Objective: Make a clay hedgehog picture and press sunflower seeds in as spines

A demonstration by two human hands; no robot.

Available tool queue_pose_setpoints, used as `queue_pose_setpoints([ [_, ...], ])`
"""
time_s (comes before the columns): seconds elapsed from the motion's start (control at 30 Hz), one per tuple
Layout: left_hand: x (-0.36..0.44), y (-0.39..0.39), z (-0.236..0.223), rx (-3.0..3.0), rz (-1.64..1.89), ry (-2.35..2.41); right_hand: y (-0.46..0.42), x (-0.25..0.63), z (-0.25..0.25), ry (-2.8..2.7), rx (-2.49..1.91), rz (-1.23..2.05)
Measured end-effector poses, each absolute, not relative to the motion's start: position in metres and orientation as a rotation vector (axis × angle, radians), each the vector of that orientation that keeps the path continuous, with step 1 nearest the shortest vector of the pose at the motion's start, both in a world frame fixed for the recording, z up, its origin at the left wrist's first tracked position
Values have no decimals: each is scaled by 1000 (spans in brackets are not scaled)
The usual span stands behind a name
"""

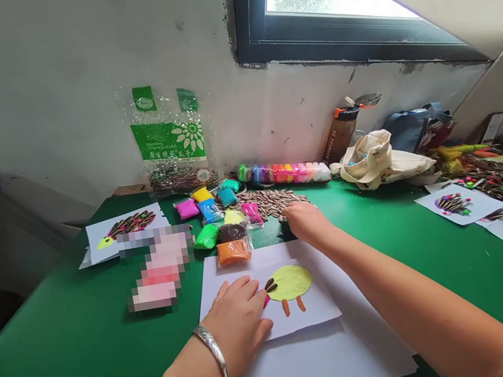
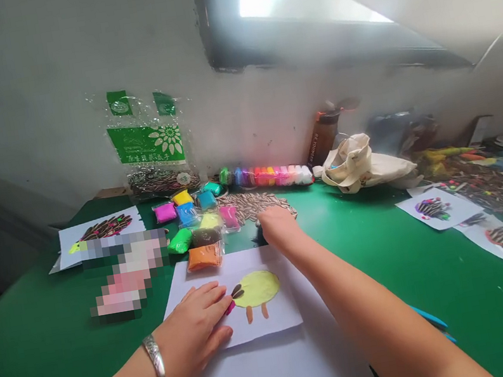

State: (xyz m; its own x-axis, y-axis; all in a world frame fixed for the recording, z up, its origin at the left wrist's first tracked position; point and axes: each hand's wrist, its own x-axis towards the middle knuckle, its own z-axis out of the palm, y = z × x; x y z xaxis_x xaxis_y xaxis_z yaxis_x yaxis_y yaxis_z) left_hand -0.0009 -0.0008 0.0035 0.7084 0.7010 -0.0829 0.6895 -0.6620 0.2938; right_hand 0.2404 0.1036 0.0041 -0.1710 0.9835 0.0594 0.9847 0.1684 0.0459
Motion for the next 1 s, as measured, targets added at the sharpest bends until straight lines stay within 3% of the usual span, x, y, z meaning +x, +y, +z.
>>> queue_pose_setpoints([
  [0.53,1,-2,10,2591,-16,1118,116,239,2,-2445,-1998,-106],
  [0.77,2,-2,10,2599,7,1104,51,244,16,-2237,-1903,-97],
  [1.0,1,-2,9,2639,22,1081,-15,210,7,-1807,-1433,973],
])
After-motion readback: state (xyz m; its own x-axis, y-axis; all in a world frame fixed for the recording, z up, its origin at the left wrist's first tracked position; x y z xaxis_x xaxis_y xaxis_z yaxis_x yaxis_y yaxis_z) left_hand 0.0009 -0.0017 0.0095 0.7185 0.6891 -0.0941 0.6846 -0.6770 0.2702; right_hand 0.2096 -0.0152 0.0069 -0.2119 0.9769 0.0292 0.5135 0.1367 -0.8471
